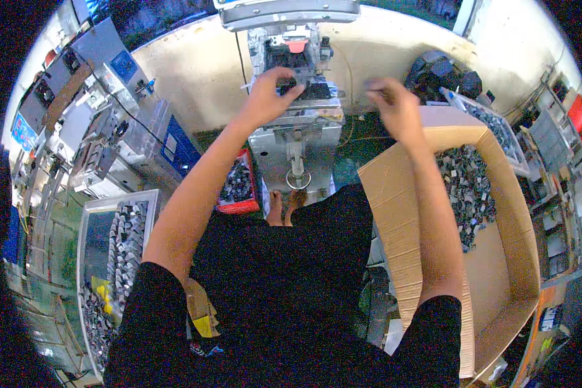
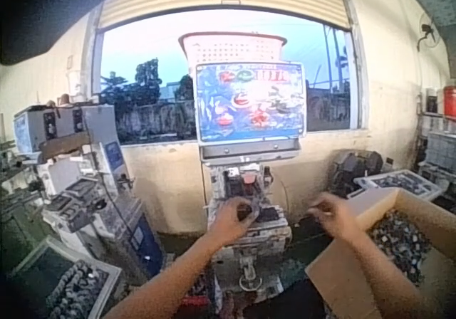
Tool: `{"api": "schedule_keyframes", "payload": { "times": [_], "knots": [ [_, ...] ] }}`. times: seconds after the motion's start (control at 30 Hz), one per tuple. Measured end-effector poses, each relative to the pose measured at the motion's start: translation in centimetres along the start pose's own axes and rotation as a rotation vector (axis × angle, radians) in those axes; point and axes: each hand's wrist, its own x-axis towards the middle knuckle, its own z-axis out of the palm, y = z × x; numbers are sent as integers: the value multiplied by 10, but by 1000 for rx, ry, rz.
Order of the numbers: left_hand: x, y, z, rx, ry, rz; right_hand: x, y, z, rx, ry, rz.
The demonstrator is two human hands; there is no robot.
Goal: Operating a pad printer to mark small plastic parts and then inspecting and cleaning them.
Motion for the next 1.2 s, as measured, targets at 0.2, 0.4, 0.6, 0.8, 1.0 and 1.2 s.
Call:
{"api": "schedule_keyframes", "payload": {
  "times": [0.2, 0.4, 0.6, 0.8, 1.0, 1.2],
  "knots": [
    [-70, 60, -70, -398, 19, -100, 36, -60, 73, -1, -212, -67],
    [-172, 101, -159, -513, -28, -47, 35, -56, 104, -50, -220, -105],
    [-223, 114, -202, -761, 44, -152, 36, -43, 110, -135, -226, -45],
    [-238, 119, -223, -729, 113, -149, 39, -53, 108, -188, -290, -149],
    [-242, 128, -240, -720, 80, -184, 21, -68, 118, -432, -265, -143],
    [-247, 120, -242, -565, 108, -136, 9, -70, 124, -554, -257, -158]
  ]
}}
